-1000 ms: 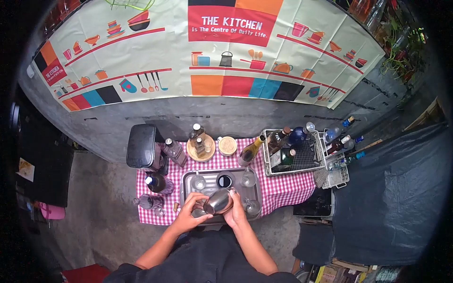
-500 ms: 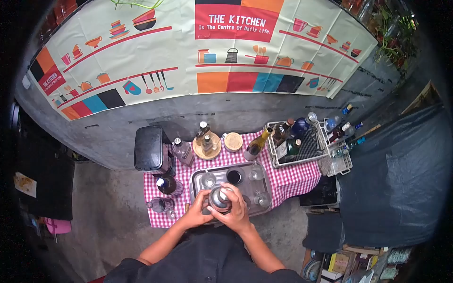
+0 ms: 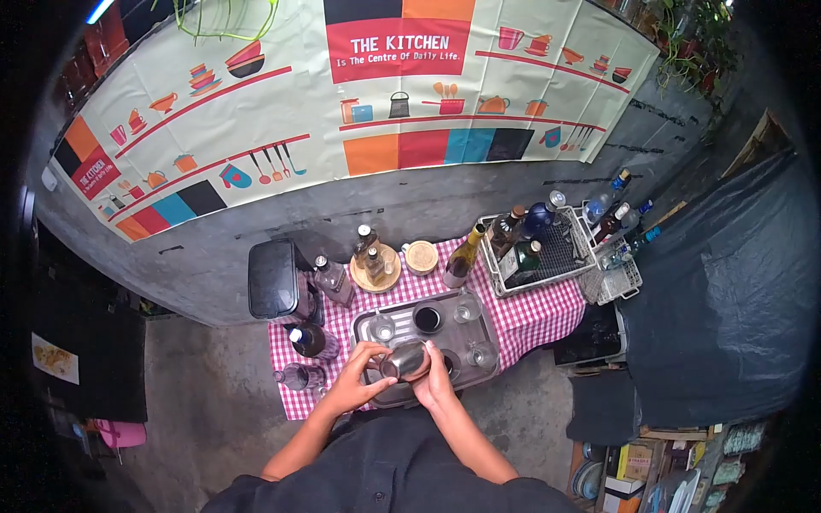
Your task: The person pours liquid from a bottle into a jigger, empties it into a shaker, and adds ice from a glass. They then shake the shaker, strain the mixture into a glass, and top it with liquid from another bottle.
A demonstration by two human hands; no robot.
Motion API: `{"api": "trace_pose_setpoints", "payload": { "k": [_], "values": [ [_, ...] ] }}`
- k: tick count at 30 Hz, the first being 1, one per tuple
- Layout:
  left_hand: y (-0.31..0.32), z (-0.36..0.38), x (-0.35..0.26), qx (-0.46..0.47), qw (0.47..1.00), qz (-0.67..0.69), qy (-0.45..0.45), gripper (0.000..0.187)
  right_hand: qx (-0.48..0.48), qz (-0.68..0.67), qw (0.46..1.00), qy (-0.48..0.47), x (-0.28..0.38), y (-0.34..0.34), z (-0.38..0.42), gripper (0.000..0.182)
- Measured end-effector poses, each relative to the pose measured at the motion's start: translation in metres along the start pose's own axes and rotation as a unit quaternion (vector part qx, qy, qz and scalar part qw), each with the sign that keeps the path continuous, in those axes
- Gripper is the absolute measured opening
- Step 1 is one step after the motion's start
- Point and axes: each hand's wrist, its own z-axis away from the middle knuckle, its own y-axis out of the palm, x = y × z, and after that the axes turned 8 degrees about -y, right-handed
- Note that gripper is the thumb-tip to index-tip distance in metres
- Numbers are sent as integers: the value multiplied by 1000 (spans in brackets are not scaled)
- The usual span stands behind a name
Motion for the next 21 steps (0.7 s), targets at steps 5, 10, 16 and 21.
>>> {"api": "trace_pose_setpoints", "payload": {
  "k": [5, 10, 16, 21],
  "values": [
    [22, -9, 3, 21, 995, -4, -99, 60, 11, 244, 933, -265, 28, 0, 10, 67],
    [49, -27, 25, 119, 961, 201, -148, 72, 214, 589, 619, -473, 78, 20, 26, 83],
    [73, -38, 10, 81, 985, 61, -142, 75, 179, 463, 739, -456, 86, -15, 13, 79],
    [86, -46, -18, 36, 996, -46, -66, 68, -15, 154, 959, -237, 99, -49, -5, 54]
  ]
}}
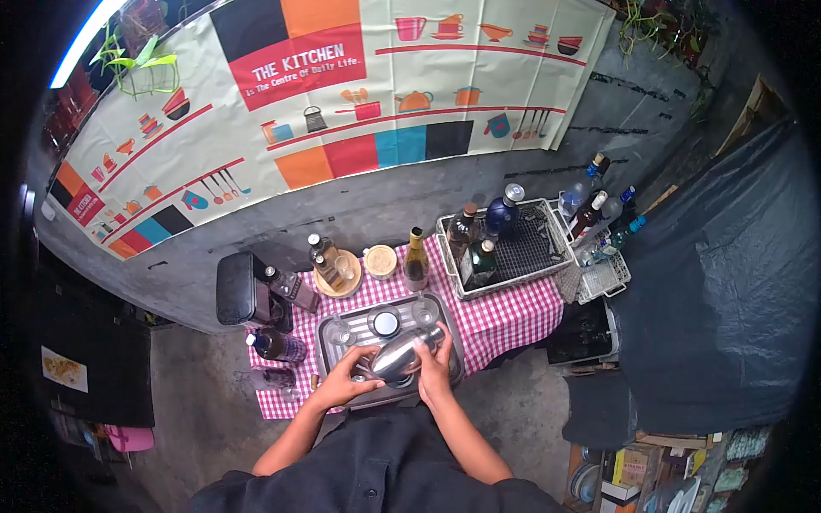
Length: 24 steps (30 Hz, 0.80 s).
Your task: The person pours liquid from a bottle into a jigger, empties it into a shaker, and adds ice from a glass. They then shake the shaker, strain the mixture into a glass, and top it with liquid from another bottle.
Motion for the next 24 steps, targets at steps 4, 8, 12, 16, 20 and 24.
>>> {"api": "trace_pose_setpoints", "payload": {
  "k": [4, 8, 12, 16, 20, 24],
  "values": [
    [20, -13, -24, -23, 1000, 13, -9, 60, -17, -158, 969, 189, -26, -32, -19, 23],
    [33, -21, -37, -38, 998, 28, -45, 57, -8, -190, 959, 211, -24, -43, -28, 35],
    [37, -21, -22, -53, 993, 57, -83, 58, -10, 25, 999, -34, 4, -23, -25, 72],
    [44, -13, -10, 17, 966, 238, -100, 66, 185, 262, 923, -214, 41, -5, -15, 83],
    [42, -8, -10, 33, 945, 318, -63, 69, 319, 309, 836, -323, 54, 7, -13, 82],
    [33, 0, 10, -3, 969, 242, -41, 71, 351, 297, 833, -308, 47, 17, -11, 83]
  ]
}}
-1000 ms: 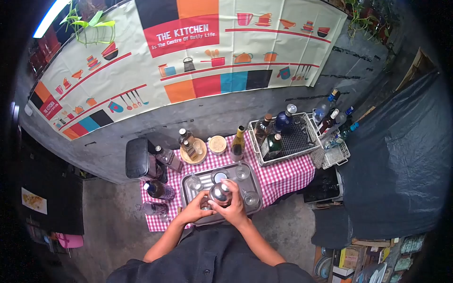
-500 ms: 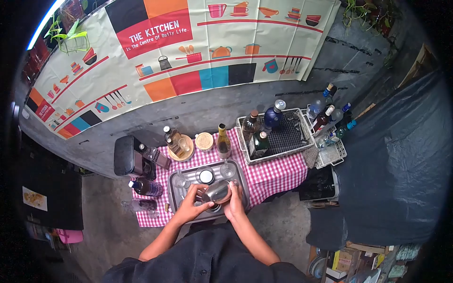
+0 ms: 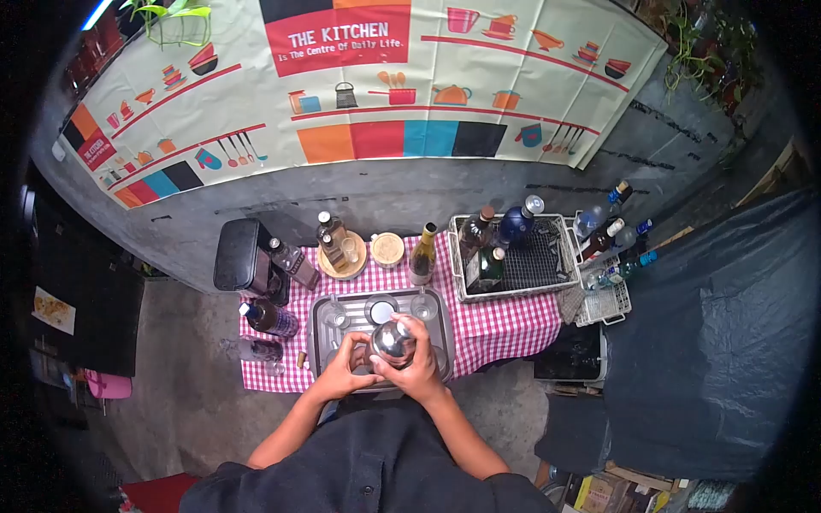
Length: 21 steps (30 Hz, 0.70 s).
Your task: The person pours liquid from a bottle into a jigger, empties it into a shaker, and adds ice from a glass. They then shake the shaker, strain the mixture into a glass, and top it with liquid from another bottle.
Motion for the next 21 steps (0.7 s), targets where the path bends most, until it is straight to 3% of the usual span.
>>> {"api": "trace_pose_setpoints", "payload": {
  "k": [1, 3, 6, 9, 12, 13, 15, 16, 17, 19, 21],
  "values": [
    [-4, 3, -8, 0, 1000, 1, 5, 71, -27, -52, 997, 52, -5, 6, 3, 83],
    [-11, 12, -22, -81, 988, -130, -24, 69, -118, -162, 968, 151, -8, 16, -2, 75],
    [-25, 19, -35, -78, 983, -164, 31, 65, -253, -334, 850, 318, -28, 34, 7, 59],
    [-39, 27, -43, -63, 974, -203, 85, 62, -279, -452, 751, 392, -39, 52, 22, 54],
    [-54, 35, -46, -20, 978, -200, 48, 58, -322, -449, 728, 405, -34, 68, 27, 55],
    [-60, 37, -44, -17, 979, -200, 48, 58, -324, -447, 729, 405, -28, 73, 24, 55],
    [-69, 40, -35, -15, 983, -178, 34, 59, -291, -295, 848, 332, -9, 79, 16, 53],
    [-76, 41, -31, 5, 984, -176, 16, 69, -278, -234, 884, 295, -2, 81, 11, 65],
    [-79, 41, -23, 11, 985, -173, 16, 69, -281, -229, 884, 296, 9, 85, 7, 65],
    [-85, 40, -6, 62, 998, -24, -24, 79, -132, -60, 981, 125, 26, 94, 0, 75],
    [-92, 39, 4, 82, 997, 5, 0, 83, 6, 70, 997, -40, 34, 96, -9, 85]
  ]
}}
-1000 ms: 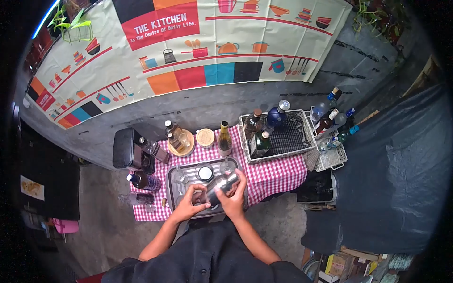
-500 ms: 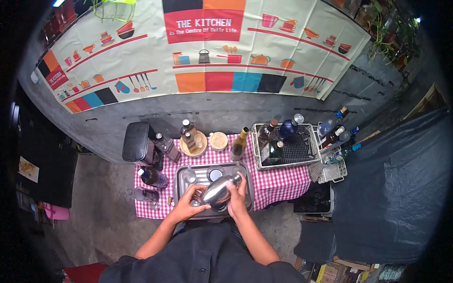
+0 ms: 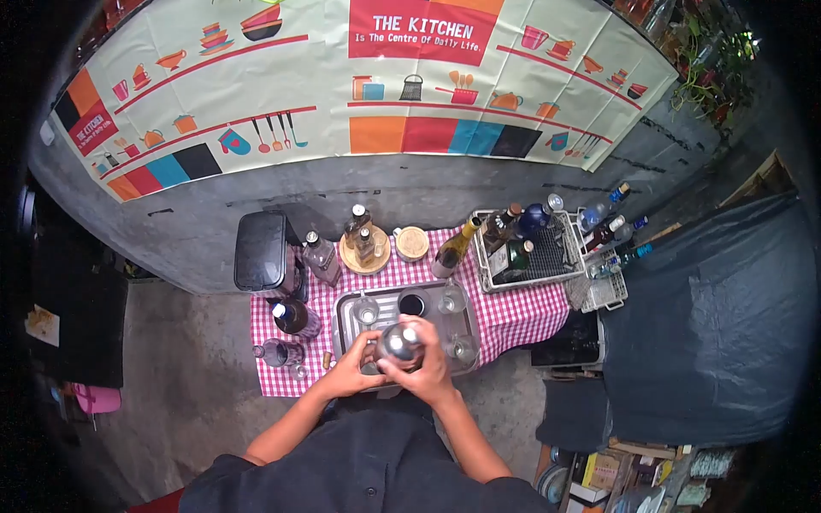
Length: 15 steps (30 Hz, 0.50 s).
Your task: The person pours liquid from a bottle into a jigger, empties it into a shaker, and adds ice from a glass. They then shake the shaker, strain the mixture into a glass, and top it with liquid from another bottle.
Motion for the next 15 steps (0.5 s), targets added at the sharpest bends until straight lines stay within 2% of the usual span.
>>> {"api": "trace_pose_setpoints", "payload": {
  "k": [2, 4, 6, 7, 8, 10, 12, 14, 15],
  "values": [
    [-8, 3, 1, 11, 996, -30, 79, 78, 70, 48, 993, -84, 15, 4, -16, 83],
    [-14, 12, -6, 9, 996, -32, 81, 77, 77, 43, 995, -53, 22, 11, -18, 82],
    [-24, 20, -12, -28, 987, -130, 91, 78, 5, -34, 999, -9, 11, 26, -5, 80],
    [-31, 24, -20, -33, 978, -177, 102, 80, -38, -86, 993, 65, 5, 35, 5, 82],
    [-37, 28, -23, -38, 967, -223, 112, 81, -117, -183, 967, 132, 1, 46, 12, 81],
    [-41, 34, -18, -67, 977, -189, 66, 80, -204, -242, 922, 222, -6, 56, 17, 78],
    [-47, 41, -20, -67, 983, -165, 50, 77, -304, -351, 816, 343, -10, 69, 22, 62],
    [-50, 45, -18, -68, 984, -158, 55, 77, -345, -423, 726, 418, -14, 77, 32, 55],
    [-52, 45, -16, -68, 985, -149, 62, 77, -343, -426, 726, 417, -23, 83, 43, 55]
  ]
}}
